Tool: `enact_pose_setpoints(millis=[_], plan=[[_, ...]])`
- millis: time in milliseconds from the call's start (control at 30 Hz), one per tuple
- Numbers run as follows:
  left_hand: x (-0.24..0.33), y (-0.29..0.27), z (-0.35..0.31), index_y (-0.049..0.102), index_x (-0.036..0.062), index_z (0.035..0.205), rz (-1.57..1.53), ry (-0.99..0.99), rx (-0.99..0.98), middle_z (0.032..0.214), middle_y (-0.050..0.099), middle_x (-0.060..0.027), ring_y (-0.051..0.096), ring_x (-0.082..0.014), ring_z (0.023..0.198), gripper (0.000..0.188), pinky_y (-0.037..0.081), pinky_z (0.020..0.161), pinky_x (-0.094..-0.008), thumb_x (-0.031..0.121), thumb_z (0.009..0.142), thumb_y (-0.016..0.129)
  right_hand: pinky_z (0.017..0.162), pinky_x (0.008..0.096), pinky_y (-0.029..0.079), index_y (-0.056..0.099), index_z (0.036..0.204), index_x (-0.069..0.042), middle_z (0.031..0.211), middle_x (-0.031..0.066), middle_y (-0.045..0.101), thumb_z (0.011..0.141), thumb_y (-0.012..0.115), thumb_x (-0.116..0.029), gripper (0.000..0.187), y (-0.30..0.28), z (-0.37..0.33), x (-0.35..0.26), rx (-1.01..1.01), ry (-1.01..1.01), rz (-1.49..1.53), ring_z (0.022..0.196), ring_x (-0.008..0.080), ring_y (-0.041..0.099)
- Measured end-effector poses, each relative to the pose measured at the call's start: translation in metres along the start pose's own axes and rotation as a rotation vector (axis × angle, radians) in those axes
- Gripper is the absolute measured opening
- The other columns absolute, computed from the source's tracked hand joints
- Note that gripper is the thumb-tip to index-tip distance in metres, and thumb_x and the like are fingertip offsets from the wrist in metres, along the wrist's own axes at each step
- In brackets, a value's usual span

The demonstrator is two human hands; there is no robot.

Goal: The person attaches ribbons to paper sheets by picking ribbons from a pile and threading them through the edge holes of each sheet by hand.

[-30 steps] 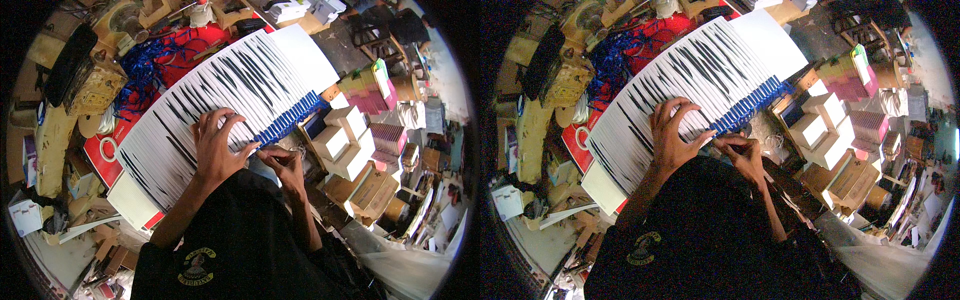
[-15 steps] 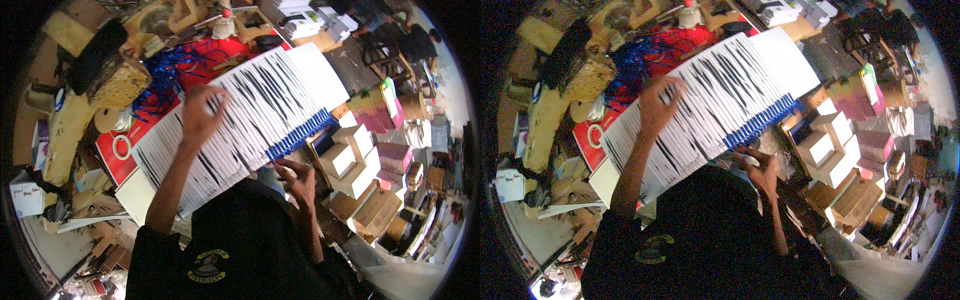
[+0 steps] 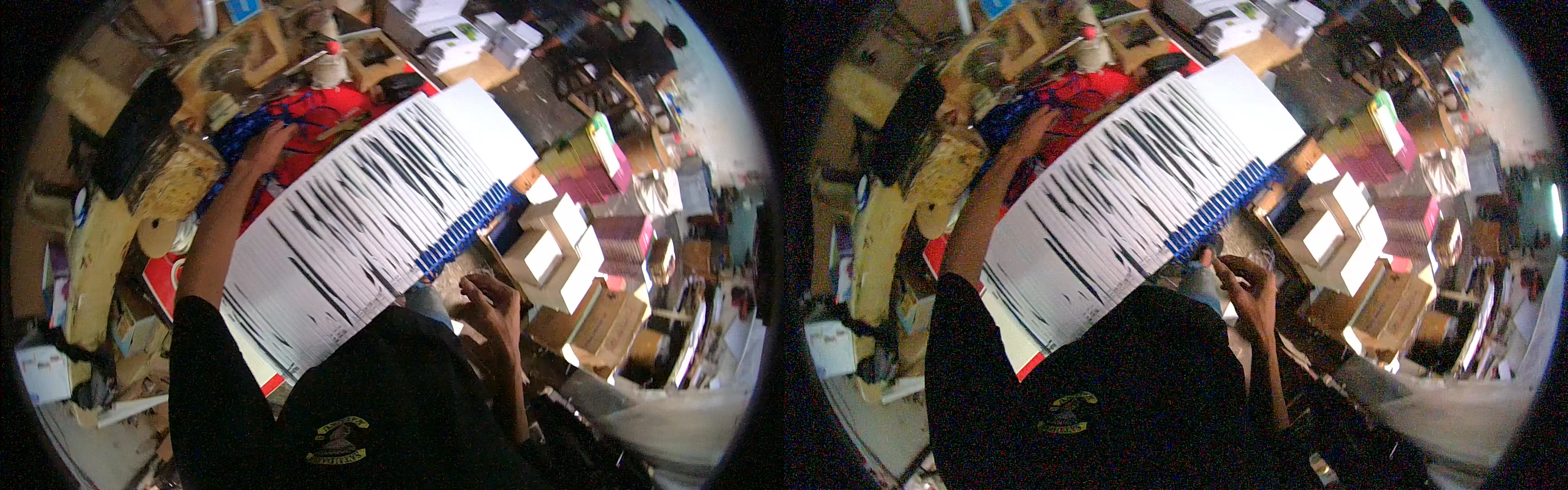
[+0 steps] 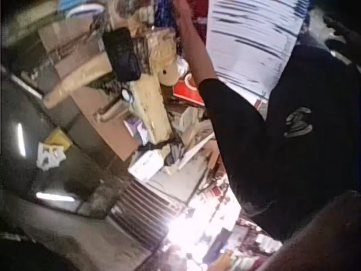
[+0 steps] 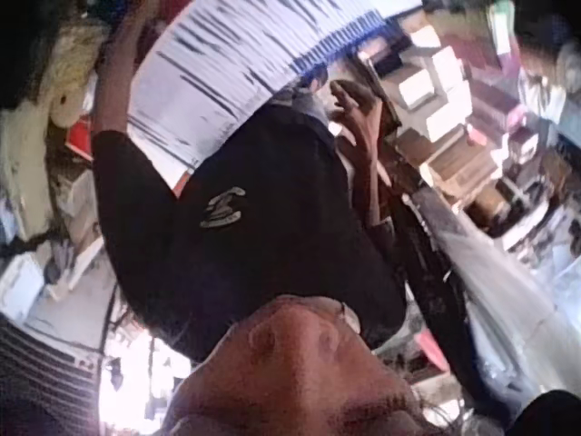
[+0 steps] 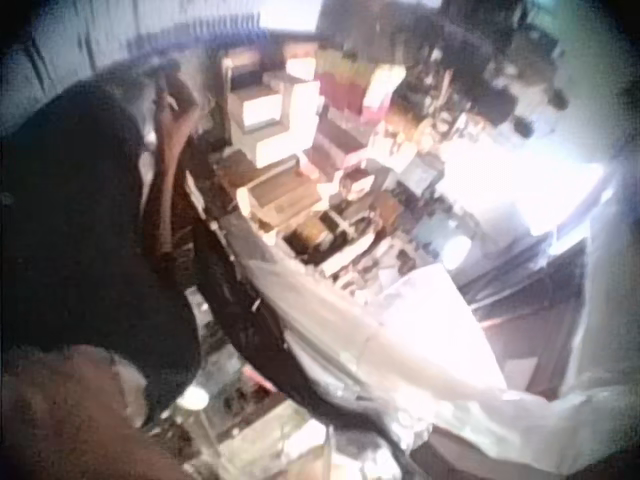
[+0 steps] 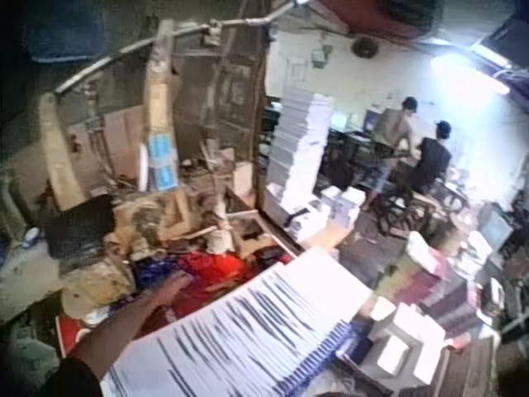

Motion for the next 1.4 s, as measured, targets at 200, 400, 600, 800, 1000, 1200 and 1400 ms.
enact_pose_setpoints(millis=[200, 400, 600, 800, 1000, 1200, 1400], plan=[[0.065, -0.025, 0.035, 0.072, 0.0012, 0.109, -0.153, 0.040, -0.042, 0.117, 0.066, -0.0208, 0.060, -0.0390, 0.113, 0.028, 0.048, 0.097, -0.0448, -0.003, 0.081, 0.066, 0.071, 0.0294, 0.054, 0.075, 0.108, 0.002, 0.092, 0.0106, 0.075, 0.093, 0.074, -0.026, 0.032, -0.002, -0.010, 0.030, 0.015, -0.018, 0.009, 0.080, 0.0154, 0.069], [0.141, -0.133, -0.004, 0.065, 0.0046, 0.116, -0.320, -0.122, 0.329, 0.107, 0.069, -0.0166, 0.062, -0.0373, 0.107, 0.035, 0.049, 0.095, -0.0452, 0.013, 0.084, 0.077, 0.068, 0.0293, 0.051, 0.075, 0.108, 0.001, 0.096, 0.0116, 0.071, 0.096, 0.072, -0.029, 0.032, 0.024, -0.008, -0.017, 0.003, -0.227, -0.075, 0.080, 0.0150, 0.065], [0.373, -0.158, -0.099, 0.063, 0.0003, 0.120, -0.543, 0.244, 0.043, 0.108, 0.060, -0.0121, 0.058, -0.0318, 0.100, 0.051, 0.048, 0.092, -0.0447, 0.014, 0.076, 0.083, 0.073, 0.0292, 0.053, 0.074, 0.111, -0.003, 0.104, 0.0078, 0.072, 0.095, 0.070, -0.010, 0.018, -0.004, 0.017, -0.020, 0.082, -0.223, -0.027, 0.087, 0.0145, 0.067], [0.389, -0.125, -0.114, 0.069, 0.0081, 0.117, -0.444, 0.105, 0.240, 0.104, 0.060, -0.0080, 0.059, -0.0272, 0.092, 0.044, 0.049, 0.079, -0.0413, 0.007, 0.074, 0.079, 0.072, 0.0314, 0.055, 0.075, 0.111, -0.006, 0.099, 0.0126, 0.073, 0.084, 0.070, 0.003, 0.029, -0.003, 0.025, -0.063, 0.068, -0.623, -0.285, 0.081, 0.0219, 0.070], [0.400, -0.145, -0.125, 0.079, 0.0091, 0.103, -0.469, 0.236, 0.366, 0.090, 0.066, -0.0023, 0.062, -0.0206, 0.082, 0.026, 0.048, 0.073, -0.0363, 0.005, 0.077, 0.079, 0.074, 0.0341, 0.056, 0.074, 0.111, -0.007, 0.103, 0.0136, 0.072, 0.086, 0.070, 0.003, 0.027, 0.006, 0.026, -0.077, -0.061, -0.727, -0.305, 0.085, 0.0265, 0.070], [0.390, -0.148, -0.135, 0.075, 0.0056, 0.108, -0.468, 0.289, 0.369, 0.097, 0.065, -0.0041, 0.061, -0.0206, 0.090, 0.029, 0.048, 0.078, -0.0357, 0.005, 0.079, 0.077, 0.076, 0.0368, 0.057, 0.073, 0.114, -0.005, 0.108, 0.0132, 0.070, 0.084, 0.068, 0.008, 0.034, 0.041, 0.013, -0.096, -0.358, -0.825, -0.451, 0.090, 0.0281, 0.069], [0.383, -0.130, -0.116, 0.071, 0.0062, 0.110, -0.469, 0.078, 0.270, 0.104, 0.064, -0.0080, 0.064, -0.0283, 0.091, 0.039, 0.051, 0.081, -0.0413, 0.003, 0.073, 0.080, 0.081, 0.0364, 0.057, 0.074, 0.111, -0.003, 0.105, 0.0135, 0.071, 0.085, 0.067, 0.009, 0.030, 0.016, 0.022, -0.097, -0.130, -0.874, -0.473, 0.092, 0.0285, 0.070]])
Point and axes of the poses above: each hand's wrist, its own z-axis towards the middle knuckle, its own y-axis out of the palm, x = y × z, the point moved 9 cm from there along z, towards the middle knuckle
